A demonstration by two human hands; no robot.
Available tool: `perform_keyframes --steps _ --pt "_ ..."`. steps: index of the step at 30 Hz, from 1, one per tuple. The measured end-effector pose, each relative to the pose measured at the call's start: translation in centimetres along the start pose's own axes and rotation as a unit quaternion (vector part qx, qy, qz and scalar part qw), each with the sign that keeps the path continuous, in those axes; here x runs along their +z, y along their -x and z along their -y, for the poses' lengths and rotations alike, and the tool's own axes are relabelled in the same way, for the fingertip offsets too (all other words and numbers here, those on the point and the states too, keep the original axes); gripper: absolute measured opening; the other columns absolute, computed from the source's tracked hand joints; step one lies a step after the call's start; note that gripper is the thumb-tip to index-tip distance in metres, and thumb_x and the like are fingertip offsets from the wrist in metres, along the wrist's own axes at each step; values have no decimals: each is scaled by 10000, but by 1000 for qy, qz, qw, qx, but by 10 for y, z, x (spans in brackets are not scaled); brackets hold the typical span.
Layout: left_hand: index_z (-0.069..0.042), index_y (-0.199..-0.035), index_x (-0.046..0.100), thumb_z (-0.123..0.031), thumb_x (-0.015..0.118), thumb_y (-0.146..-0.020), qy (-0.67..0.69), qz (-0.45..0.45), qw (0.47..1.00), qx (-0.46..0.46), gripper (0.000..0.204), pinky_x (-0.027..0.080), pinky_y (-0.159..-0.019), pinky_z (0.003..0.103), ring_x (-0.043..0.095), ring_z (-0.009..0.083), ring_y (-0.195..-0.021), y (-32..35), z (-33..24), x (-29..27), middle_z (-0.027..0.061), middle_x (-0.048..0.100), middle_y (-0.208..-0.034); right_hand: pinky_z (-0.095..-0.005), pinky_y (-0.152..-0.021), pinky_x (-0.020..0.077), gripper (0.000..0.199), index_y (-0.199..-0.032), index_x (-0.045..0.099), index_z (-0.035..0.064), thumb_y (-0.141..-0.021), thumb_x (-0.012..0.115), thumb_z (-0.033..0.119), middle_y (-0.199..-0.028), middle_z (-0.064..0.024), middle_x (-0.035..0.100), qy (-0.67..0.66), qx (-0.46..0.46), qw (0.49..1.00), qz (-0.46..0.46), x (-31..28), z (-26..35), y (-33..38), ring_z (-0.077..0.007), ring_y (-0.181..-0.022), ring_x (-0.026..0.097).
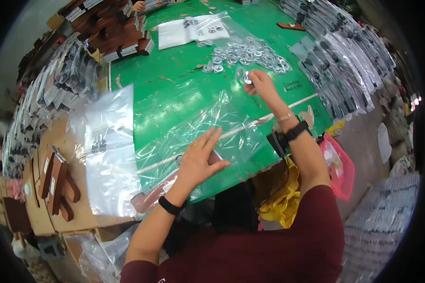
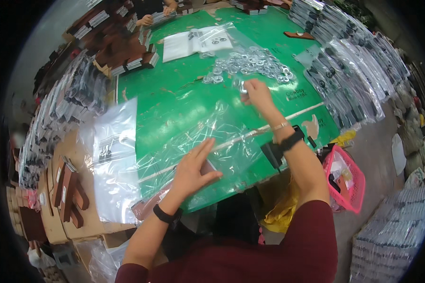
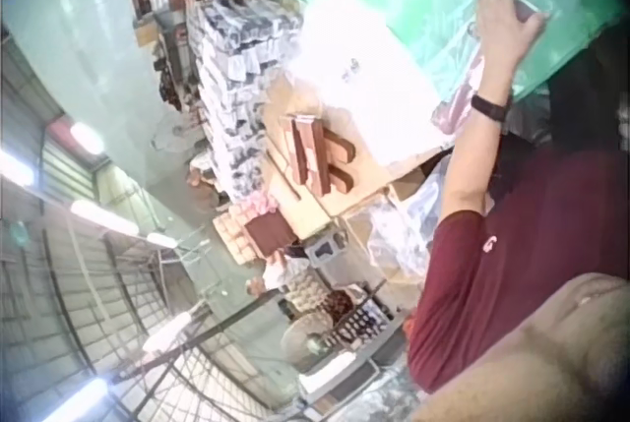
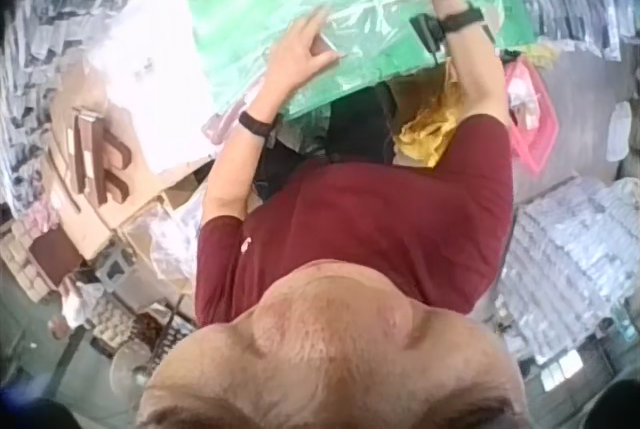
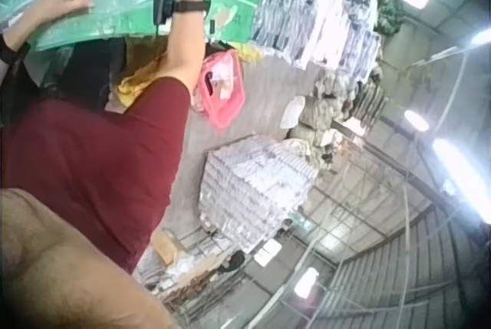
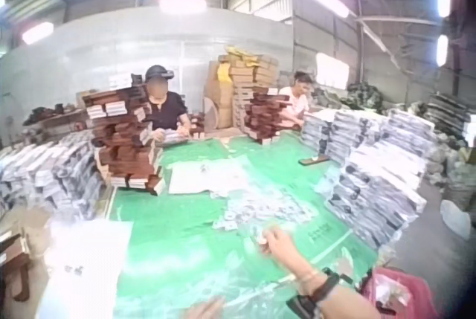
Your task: Packing wooden furniture components into plastic bags and sealing them with tape.
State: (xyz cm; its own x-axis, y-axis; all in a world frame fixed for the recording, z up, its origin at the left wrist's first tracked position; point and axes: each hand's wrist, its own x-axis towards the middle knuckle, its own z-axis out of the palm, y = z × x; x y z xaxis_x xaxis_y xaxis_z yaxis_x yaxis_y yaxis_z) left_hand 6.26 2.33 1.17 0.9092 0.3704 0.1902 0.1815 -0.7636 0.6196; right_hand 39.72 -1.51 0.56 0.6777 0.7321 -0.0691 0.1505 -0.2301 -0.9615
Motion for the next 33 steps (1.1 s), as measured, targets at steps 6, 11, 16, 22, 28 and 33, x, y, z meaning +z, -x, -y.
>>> perform_keyframes --steps 6,11,16,22,28,33 --pt "-138 -1502 455 -262 673 -905 -30 -122 991 38 647 387 -1074 460 504 324 -1295 -7 -4 -7 116 505 -1477 -335 -705 500 337 -986 624 -45 -1018 537 278 -853 -36 656 46 -86 995 21 -13 -23 86 -179 -769 616" --pt "-136 -1427 532 -91 642 -879 -80 -154 983 59 561 471 -946 432 600 317 -1098 -61 -17 -24 106 604 -1310 -382 -728 469 314 -930 626 -11 -998 560 288 -820 -107 617 74 -152 980 102 4 -27 91 -214 -774 581" --pt "-205 -1395 565 -5 599 -856 -143 -59 988 5 576 521 -873 415 629 332 -1076 -101 1 -10 117 616 -1259 -409 -730 489 249 -953 653 -12 -963 591 230 -888 -176 675 149 -155 975 50 20 -25 100 -325 -823 649" --pt "-173 -1234 648 32 584 -832 -146 -24 981 125 456 534 -841 408 639 322 -1074 -125 3 7 75 640 -1209 -381 -736 496 250 -980 673 1 -973 600 239 -939 -131 708 94 -199 974 56 15 -14 120 -275 -833 674" --pt "-90 -968 637 -32 655 -849 -49 -32 993 99 134 541 -788 383 668 281 -995 -126 4 -17 54 646 -1191 -260 -706 532 297 -1046 647 21 -1044 530 294 -906 -43 702 -304 -38 951 34 3 21 122 -142 -773 659" --pt "-99 -942 642 -78 677 -856 -36 -75 986 145 96 543 -767 378 675 277 -935 -122 -8 -29 39 652 -1172 -259 -628 547 289 -1076 654 50 -1001 608 325 -917 -56 708 -18 32 964 265 -6 16 77 -126 -713 682"
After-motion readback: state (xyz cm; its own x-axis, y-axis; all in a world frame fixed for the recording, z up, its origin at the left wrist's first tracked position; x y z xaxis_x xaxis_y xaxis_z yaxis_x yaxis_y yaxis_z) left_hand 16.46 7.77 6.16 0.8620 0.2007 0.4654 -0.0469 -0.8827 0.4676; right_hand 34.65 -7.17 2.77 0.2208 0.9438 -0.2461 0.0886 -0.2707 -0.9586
